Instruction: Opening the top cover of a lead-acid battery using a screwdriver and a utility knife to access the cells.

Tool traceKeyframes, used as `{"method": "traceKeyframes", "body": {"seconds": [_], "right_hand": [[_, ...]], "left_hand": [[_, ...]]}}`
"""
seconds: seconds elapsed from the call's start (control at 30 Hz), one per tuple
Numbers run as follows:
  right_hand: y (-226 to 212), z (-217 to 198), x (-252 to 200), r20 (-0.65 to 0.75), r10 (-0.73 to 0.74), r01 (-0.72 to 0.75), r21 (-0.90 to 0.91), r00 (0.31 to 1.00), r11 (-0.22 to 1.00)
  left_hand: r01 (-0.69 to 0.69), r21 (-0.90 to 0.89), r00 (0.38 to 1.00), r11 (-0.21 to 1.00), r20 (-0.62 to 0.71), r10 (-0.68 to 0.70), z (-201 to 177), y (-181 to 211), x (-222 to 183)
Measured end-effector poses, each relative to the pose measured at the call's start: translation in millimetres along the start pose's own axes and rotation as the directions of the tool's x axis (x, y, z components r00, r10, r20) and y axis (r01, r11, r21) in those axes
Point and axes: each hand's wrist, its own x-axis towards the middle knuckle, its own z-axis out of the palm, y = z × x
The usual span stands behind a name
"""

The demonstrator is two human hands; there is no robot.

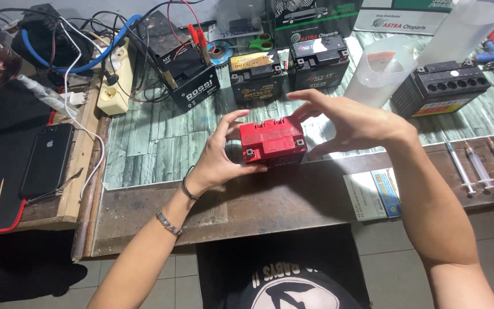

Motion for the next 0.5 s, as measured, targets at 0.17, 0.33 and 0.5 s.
{"method": "traceKeyframes", "body": {"seconds": [0.17,0.33,0.5], "right_hand": [[-7,-1,-1,-0.042,-0.013,0.013,-0.014,0.999,1.000],[-22,3,-2,-0.132,-0.186,0.176,-0.082,0.974,0.981],[-28,23,1,-0.286,-0.472,0.328,-0.431,0.834,0.841]], "left_hand": [[0.020,-0.044,1.000,0.999,0.001,-0.020,-1,-3,-1],[0.027,-0.082,1.000,0.996,0.007,-0.026,0,-5,-2],[-0.037,-0.005,0.998,0.999,-0.045,0.036,2,-6,-2]]}}
